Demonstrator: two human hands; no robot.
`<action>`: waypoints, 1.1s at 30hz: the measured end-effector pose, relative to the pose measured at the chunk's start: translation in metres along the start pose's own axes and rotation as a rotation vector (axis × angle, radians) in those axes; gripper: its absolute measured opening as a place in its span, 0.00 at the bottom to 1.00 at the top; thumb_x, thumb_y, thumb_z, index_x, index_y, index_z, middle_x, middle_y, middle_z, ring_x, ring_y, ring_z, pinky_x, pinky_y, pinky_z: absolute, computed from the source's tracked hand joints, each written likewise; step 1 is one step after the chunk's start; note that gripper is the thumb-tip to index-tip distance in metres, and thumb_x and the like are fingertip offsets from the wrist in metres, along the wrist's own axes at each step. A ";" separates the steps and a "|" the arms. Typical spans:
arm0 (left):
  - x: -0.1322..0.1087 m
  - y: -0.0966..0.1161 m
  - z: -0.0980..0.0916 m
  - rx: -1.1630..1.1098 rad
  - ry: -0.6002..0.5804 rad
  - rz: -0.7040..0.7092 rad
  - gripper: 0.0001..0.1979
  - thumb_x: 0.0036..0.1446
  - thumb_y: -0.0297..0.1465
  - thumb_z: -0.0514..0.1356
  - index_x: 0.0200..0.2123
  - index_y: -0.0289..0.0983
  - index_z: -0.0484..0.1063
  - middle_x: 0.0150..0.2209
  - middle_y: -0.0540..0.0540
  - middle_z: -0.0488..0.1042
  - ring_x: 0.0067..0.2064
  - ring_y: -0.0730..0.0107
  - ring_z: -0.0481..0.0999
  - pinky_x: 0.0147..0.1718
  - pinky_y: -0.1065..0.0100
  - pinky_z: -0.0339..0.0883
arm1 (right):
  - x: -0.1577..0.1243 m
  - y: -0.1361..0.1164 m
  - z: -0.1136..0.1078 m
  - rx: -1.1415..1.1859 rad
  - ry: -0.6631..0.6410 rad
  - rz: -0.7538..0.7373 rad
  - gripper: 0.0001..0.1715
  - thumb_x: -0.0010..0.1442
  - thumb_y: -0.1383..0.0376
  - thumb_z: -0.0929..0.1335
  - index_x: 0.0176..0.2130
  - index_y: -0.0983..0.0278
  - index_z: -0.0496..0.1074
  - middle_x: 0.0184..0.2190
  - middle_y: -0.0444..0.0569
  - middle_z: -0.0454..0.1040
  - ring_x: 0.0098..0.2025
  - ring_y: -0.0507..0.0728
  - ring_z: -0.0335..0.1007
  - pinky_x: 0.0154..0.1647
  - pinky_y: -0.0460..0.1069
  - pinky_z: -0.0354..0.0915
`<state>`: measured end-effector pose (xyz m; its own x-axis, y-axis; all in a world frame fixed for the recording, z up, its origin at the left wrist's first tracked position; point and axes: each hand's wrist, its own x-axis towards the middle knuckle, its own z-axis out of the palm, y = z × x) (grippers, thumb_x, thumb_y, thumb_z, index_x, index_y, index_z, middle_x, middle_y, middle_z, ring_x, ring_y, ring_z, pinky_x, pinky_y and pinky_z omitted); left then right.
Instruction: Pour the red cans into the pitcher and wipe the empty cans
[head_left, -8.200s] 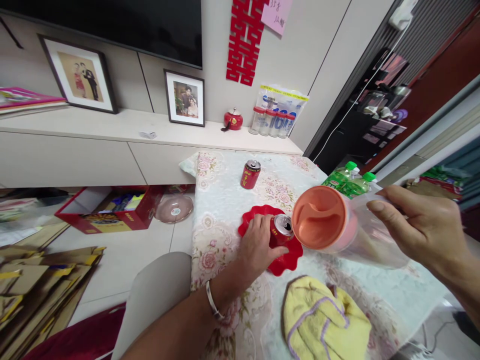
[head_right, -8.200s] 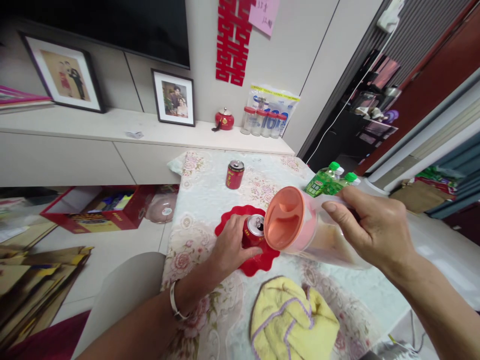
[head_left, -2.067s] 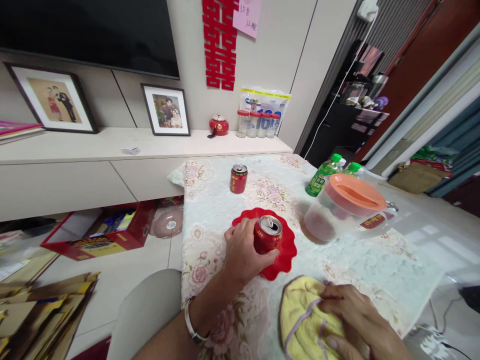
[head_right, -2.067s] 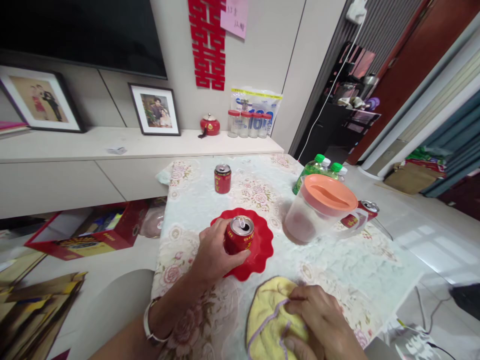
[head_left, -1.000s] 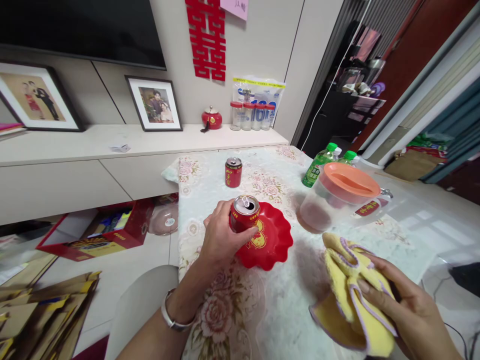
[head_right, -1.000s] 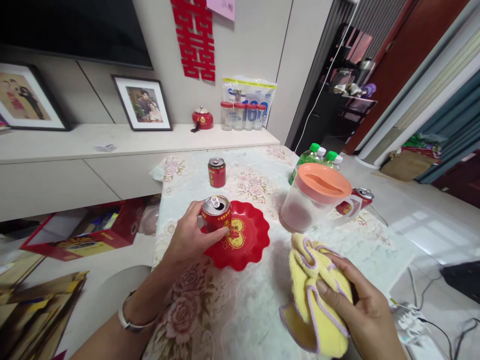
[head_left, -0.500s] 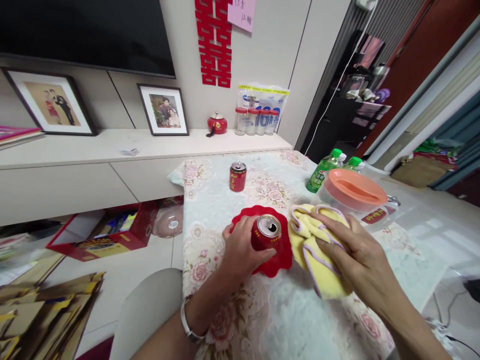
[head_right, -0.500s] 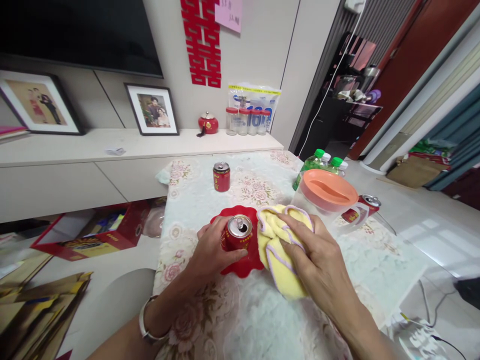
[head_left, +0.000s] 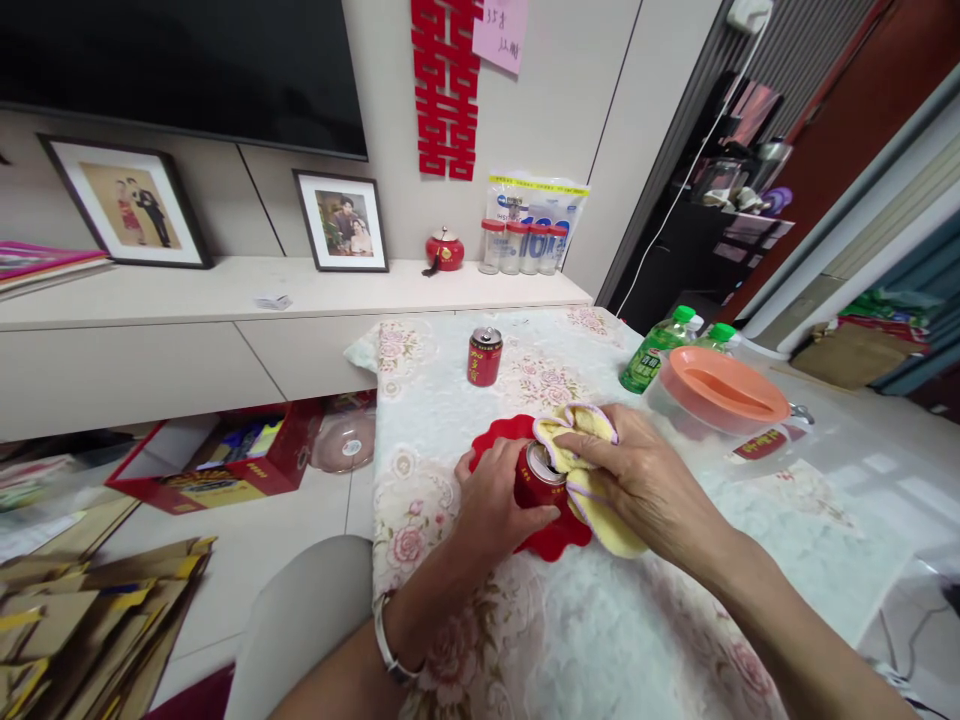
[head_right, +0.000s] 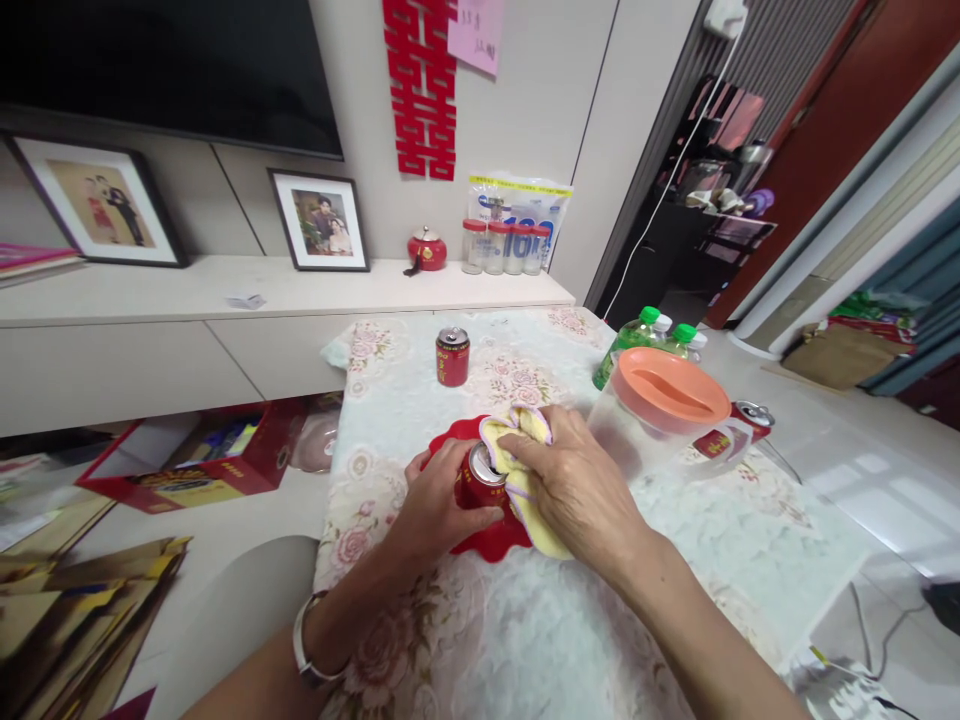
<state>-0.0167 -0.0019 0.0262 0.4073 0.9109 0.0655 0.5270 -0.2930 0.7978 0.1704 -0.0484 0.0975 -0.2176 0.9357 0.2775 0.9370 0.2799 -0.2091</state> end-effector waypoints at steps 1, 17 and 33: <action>0.000 0.000 0.000 0.003 -0.002 0.000 0.32 0.47 0.32 0.76 0.54 0.42 0.69 0.57 0.43 0.77 0.63 0.47 0.73 0.67 0.39 0.47 | 0.001 -0.001 -0.001 0.007 -0.026 0.013 0.20 0.64 0.65 0.69 0.54 0.52 0.81 0.44 0.54 0.71 0.48 0.65 0.70 0.43 0.57 0.71; -0.003 0.002 0.003 0.048 0.032 0.033 0.27 0.49 0.33 0.72 0.53 0.43 0.70 0.55 0.43 0.78 0.61 0.47 0.75 0.67 0.41 0.49 | 0.006 -0.027 -0.015 -0.163 -0.254 0.170 0.19 0.63 0.68 0.65 0.51 0.61 0.79 0.42 0.54 0.68 0.39 0.60 0.69 0.39 0.53 0.62; -0.004 0.002 0.003 0.033 0.000 0.002 0.29 0.49 0.33 0.73 0.52 0.43 0.68 0.59 0.40 0.77 0.65 0.45 0.72 0.68 0.40 0.46 | -0.019 -0.005 -0.029 -0.017 0.145 0.232 0.19 0.66 0.59 0.64 0.48 0.56 0.82 0.42 0.53 0.73 0.37 0.59 0.74 0.40 0.57 0.71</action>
<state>-0.0154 -0.0068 0.0257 0.4080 0.9105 0.0670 0.5505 -0.3039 0.7776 0.1777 -0.0740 0.1202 0.0439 0.9336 0.3556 0.9618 0.0567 -0.2677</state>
